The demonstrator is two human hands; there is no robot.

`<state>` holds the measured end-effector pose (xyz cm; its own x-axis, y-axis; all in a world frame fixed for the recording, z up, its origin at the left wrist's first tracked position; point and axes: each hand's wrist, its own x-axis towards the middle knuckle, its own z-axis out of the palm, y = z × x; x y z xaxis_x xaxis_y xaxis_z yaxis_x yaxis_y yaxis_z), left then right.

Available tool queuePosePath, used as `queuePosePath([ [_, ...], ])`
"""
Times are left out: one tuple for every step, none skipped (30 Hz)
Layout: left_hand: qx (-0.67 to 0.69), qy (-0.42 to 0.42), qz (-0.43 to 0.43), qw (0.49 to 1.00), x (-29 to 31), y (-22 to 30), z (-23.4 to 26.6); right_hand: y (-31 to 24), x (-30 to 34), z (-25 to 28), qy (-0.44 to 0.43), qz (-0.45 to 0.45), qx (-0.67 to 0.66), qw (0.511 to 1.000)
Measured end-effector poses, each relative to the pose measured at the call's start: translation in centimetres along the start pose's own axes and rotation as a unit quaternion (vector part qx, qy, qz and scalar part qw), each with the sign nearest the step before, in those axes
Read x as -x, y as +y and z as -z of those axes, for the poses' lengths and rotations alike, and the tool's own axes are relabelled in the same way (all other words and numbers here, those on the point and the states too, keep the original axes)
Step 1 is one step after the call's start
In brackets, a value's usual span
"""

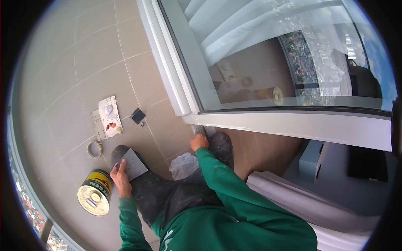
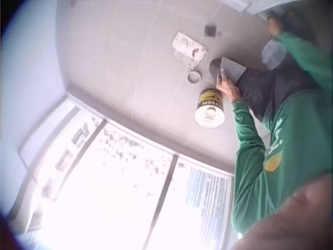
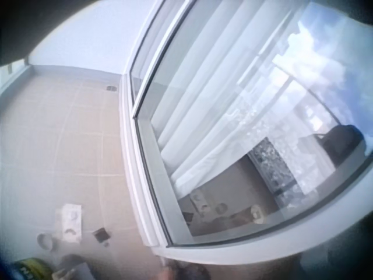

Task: The person sands the bottom track of a sliding glass door frame using a sanding block. They repeatedly rub the sandpaper along the metal track, occasionally switching hands or adjusting the sanding block. The person also briefly handles a small piece of paper or label on the floor.

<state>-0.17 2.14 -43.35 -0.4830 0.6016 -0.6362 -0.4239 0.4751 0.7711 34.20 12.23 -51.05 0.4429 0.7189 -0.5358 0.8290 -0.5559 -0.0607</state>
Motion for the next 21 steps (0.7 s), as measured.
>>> queuePosePath([
  [-0.008,-0.013,0.0,1.0,-0.1,0.0,-0.1,1.0,-0.9,0.3,-0.001,-0.008,0.017,1.0],
  [-0.015,-0.026,0.0,1.0,-0.1,0.0,-0.2,2.0,-2.4,0.4,-0.003,-0.015,0.034,0.999],
  [-0.01,-0.025,0.002,1.0,0.1,0.1,-0.3,2.2,-3.1,0.5,-0.01,-0.018,0.051,0.999],
  [-0.006,-0.024,0.004,1.0,0.2,0.1,-0.4,2.5,-3.4,0.4,0.0,-0.011,0.058,0.998],
  [-0.001,-0.021,0.004,1.0,0.2,0.3,-0.4,2.4,-3.6,0.4,0.01,-0.002,0.066,0.998],
  [-0.007,-0.015,0.001,1.0,0.1,0.0,-0.2,2.3,-3.6,0.4,0.021,0.006,0.073,0.997],
  [-0.013,-0.009,-0.003,1.0,-0.2,-0.5,0.0,2.2,-3.3,0.1,0.003,0.032,0.08,0.996],
  [-0.017,-0.007,-0.006,1.0,-0.3,-0.4,-0.2,2.4,-2.8,-0.2,-0.011,0.055,0.087,0.995],
  [-0.017,-0.007,-0.005,1.0,-0.3,-0.4,-0.4,2.6,-2.7,-0.4,-0.026,0.079,0.095,0.992],
  [-0.018,-0.008,-0.004,1.0,-0.2,-0.2,-0.6,2.7,-2.8,-0.3,-0.012,0.07,0.086,0.994],
  [-0.019,-0.006,-0.001,1.0,-0.1,-0.2,-0.6,2.6,-2.5,-0.3,-0.002,0.062,0.079,0.995],
  [-0.019,-0.009,-0.002,1.0,-0.1,-0.3,-0.5,2.5,-2.4,-0.2,0.008,0.054,0.072,0.996],
  [-0.02,-0.012,-0.002,1.0,-0.2,-0.5,-0.4,2.4,-2.5,0.1,0.011,0.048,0.075,0.996],
  [-0.021,-0.017,-0.004,1.0,-0.3,-0.4,-0.2,2.3,-2.7,0.5,0.014,0.039,0.076,0.996],
  [-0.02,-0.016,-0.003,1.0,-0.3,-0.4,-0.2,2.2,-2.8,0.6,0.017,0.031,0.077,0.996],
  [-0.018,-0.015,-0.002,1.0,-0.3,-0.4,-0.3,2.2,-2.6,0.3,-0.002,0.049,0.086,0.995],
  [-0.015,-0.013,-0.002,1.0,-0.3,-0.3,-0.4,2.0,-2.5,0.2,-0.02,0.066,0.096,0.993],
  [-0.016,-0.012,0.0,1.0,-0.3,-0.3,-0.4,1.9,-2.4,0.1,-0.038,0.084,0.106,0.99],
  [-0.018,-0.011,0.002,1.0,-0.3,-0.3,-0.4,2.0,-2.2,0.1,-0.031,0.075,0.097,0.992],
  [-0.018,-0.008,0.004,1.0,-0.4,-0.4,-0.4,1.6,-1.8,0.5,-0.025,0.068,0.088,0.994],
  [-0.019,-0.005,0.005,1.0,-0.4,-0.5,-0.3,1.3,-1.6,0.8,-0.018,0.061,0.079,0.995],
])
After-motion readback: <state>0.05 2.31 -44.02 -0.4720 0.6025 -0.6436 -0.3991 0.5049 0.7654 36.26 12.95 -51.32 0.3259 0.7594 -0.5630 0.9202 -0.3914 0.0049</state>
